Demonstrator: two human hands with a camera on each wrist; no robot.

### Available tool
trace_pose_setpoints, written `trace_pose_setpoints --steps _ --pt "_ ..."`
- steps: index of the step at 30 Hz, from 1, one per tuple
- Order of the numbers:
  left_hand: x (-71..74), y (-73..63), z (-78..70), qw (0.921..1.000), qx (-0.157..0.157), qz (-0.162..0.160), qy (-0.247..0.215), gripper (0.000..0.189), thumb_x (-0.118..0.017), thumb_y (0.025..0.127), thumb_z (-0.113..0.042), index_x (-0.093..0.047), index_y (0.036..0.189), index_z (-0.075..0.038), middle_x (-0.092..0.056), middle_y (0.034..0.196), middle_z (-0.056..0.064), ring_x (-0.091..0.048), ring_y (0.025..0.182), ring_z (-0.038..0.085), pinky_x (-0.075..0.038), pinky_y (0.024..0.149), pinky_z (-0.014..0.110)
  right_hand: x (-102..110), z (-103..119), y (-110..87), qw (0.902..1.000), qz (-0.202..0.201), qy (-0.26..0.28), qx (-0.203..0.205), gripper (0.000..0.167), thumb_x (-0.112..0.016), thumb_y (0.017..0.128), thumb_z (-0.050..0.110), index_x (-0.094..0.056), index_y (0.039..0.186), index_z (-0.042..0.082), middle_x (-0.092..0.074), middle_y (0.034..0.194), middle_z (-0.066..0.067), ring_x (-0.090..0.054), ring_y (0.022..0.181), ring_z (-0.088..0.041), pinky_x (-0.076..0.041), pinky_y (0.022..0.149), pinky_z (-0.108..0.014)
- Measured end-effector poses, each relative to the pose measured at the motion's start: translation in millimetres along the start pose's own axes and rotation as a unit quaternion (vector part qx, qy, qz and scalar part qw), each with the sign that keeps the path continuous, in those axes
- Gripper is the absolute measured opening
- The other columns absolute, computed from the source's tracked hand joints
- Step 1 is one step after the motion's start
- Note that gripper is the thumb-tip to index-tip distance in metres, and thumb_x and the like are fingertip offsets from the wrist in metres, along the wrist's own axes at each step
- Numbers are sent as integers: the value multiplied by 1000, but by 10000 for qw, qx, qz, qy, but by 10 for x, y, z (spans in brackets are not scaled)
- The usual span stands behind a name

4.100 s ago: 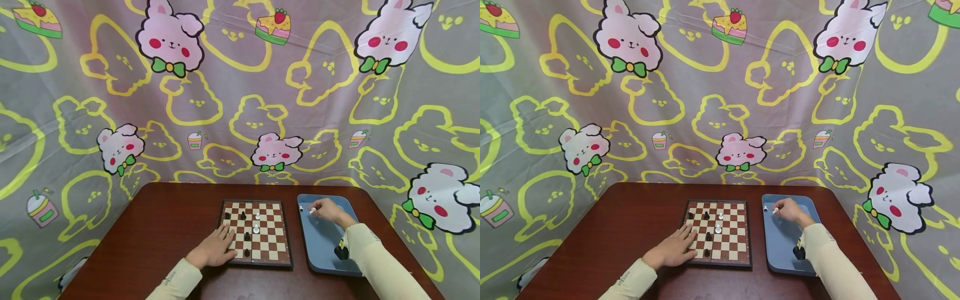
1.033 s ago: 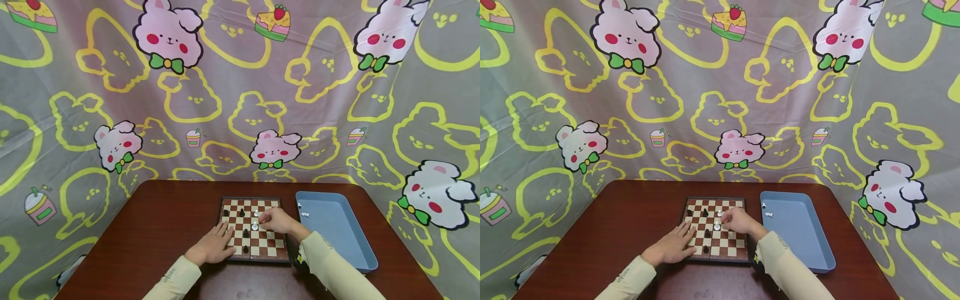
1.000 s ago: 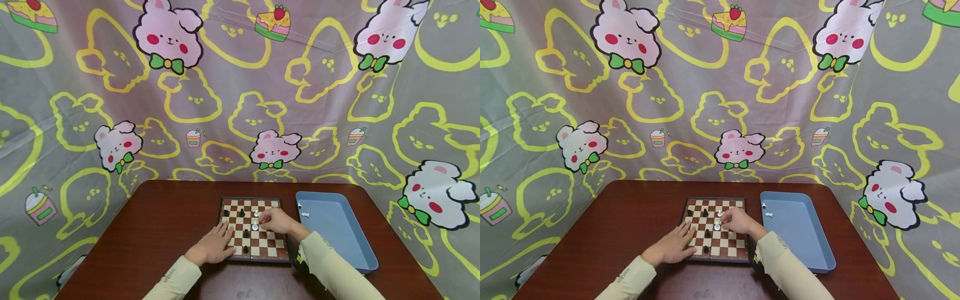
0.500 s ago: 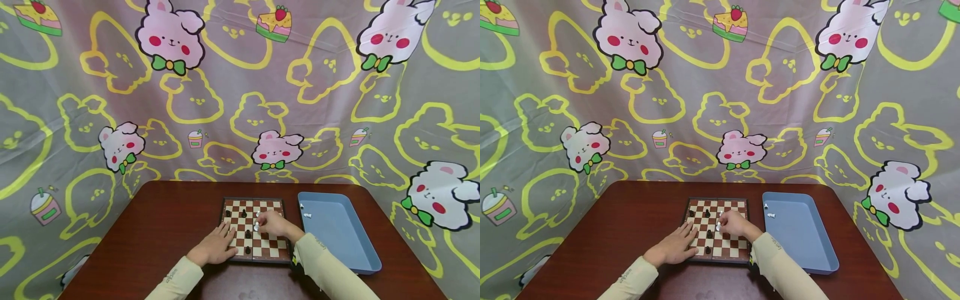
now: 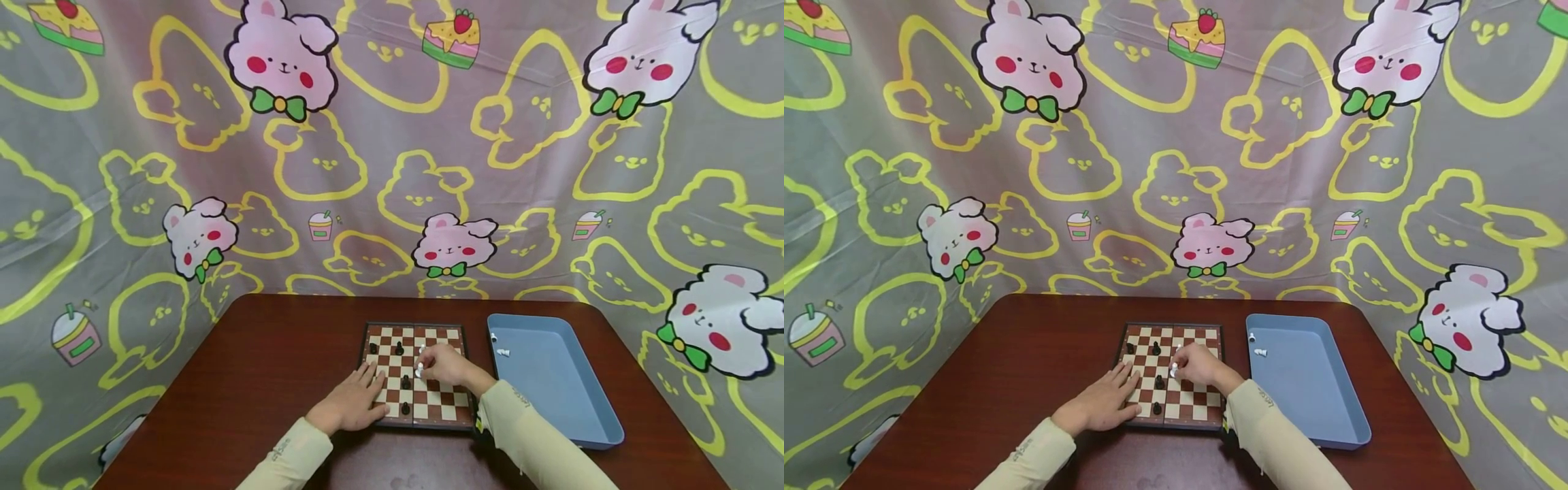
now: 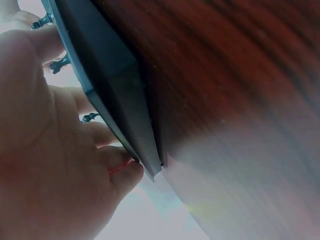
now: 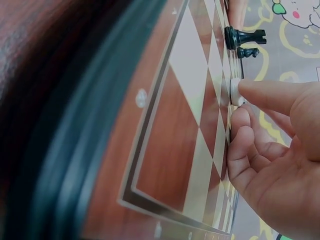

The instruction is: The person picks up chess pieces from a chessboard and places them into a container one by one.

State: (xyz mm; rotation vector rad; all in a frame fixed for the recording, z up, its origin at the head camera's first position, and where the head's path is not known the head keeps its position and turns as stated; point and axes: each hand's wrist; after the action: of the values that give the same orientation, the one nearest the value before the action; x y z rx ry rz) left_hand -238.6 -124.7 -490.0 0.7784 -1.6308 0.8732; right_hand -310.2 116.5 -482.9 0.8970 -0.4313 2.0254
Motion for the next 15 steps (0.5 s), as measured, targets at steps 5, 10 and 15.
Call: trace_pose_setpoints --steps 5,10,15 --pt "-6 4 6 10000 2 8 -10 70 -41 96 -52 -30 148 -6 -18 154 18 -14 141 33 -21 112 43 5 -18 7 9999 27 64 -76 6 -71 84 6 -72 89 11 -62 75 6 -55 66 -10 -47 57 -28" --pt "2 2 3 10000 -3 54 -28 70 -42 96 -52 -30 149 -6 -17 154 18 -13 142 33 -20 112 43 18 -16 -14 9993 57 285 -214 7 -69 86 6 -72 90 10 -62 75 4 -54 63 -10 -45 54 -27" --pt "6 0 -1 10000 -3 66 -15 70 -42 97 -52 -30 149 -6 -17 155 18 -13 142 33 -20 112 43 72 17 -38 9982 144 510 -263 8 -66 87 4 -72 91 8 -64 74 0 -53 60 -11 -44 53 -28"
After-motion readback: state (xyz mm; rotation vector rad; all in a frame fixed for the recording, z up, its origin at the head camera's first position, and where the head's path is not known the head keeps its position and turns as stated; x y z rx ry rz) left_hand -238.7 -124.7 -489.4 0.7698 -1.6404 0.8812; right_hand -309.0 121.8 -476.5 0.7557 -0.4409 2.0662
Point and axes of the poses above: each hand's wrist, its own y-axis towards the middle knuckle, its own x-axis out of the back of the hand, z = x × y
